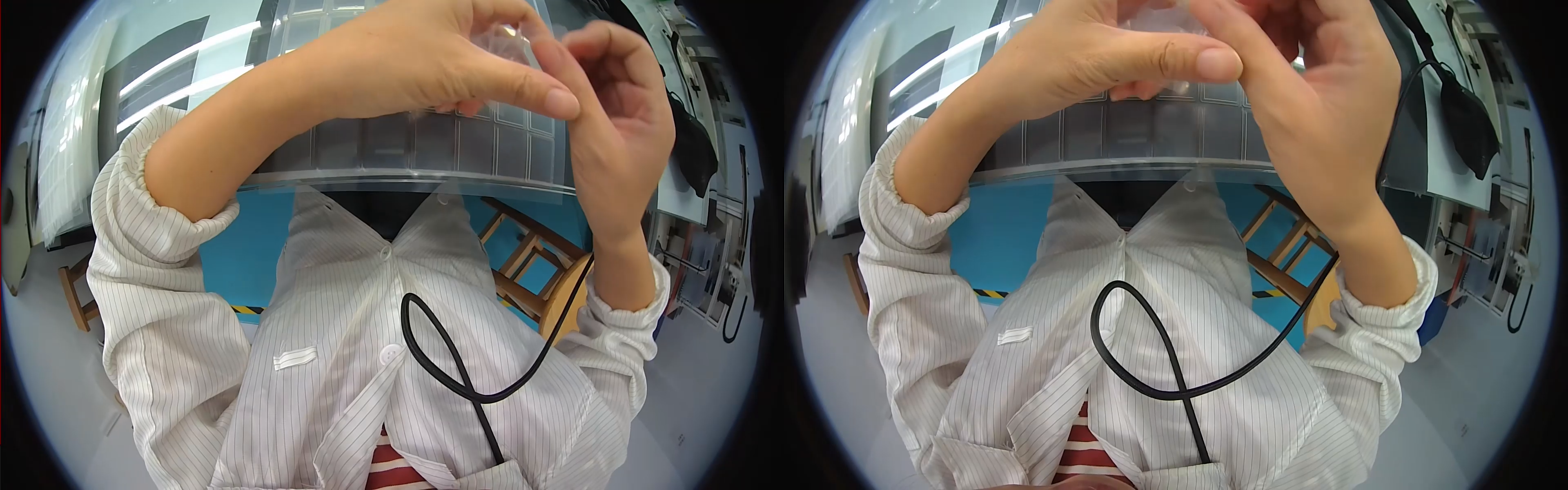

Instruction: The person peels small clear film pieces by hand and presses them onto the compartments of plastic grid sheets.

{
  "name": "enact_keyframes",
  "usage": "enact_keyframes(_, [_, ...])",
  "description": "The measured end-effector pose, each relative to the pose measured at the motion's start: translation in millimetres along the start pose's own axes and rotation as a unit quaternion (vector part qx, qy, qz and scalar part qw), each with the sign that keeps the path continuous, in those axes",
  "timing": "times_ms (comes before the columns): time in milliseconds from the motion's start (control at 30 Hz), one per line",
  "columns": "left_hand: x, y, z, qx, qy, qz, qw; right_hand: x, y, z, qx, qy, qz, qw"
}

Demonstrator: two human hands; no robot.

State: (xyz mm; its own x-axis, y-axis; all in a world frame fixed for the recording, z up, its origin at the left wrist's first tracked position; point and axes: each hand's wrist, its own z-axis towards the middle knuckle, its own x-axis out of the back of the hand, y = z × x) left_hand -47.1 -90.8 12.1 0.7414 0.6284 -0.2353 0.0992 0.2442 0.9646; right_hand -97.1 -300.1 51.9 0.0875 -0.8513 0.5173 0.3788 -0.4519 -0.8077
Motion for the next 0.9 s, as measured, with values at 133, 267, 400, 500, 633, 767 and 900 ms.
enact_keyframes(133, [6.0,-4.3,-6.2,0.004,-0.002,-0.01,1.0,-44.0,50.6,34.3,0.226,-0.035,0.546,0.806])
enact_keyframes(267, [8.7,-11.0,-4.6,-0.007,0.006,-0.018,1.0,11.9,17.1,2.2,-0.065,-0.006,0.043,0.997])
enact_keyframes(400, [13.5,-21.6,-0.5,-0.007,0.057,-0.014,0.998,8.0,8.4,-17.7,-0.086,-0.118,-0.104,0.984])
enact_keyframes(500, [16.6,-20.2,-1.9,-0.16,0.055,0.05,0.984,2.9,6.6,-28.6,-0.027,-0.167,-0.201,0.965])
enact_keyframes(633, [20.8,-30.5,2.7,-0.081,0.065,-0.102,0.989,0.2,10.1,-31.8,0.07,-0.132,-0.284,0.947])
enact_keyframes(767, [26.3,-34.3,2.6,-0.022,0.054,-0.179,0.982,-0.7,10.5,-28.9,0.063,-0.121,-0.267,0.954])
enact_keyframes(900, [20.9,-27.0,4.4,0.011,0.092,-0.154,0.984,-4.1,12.5,-31.2,0.103,-0.096,-0.283,0.949])
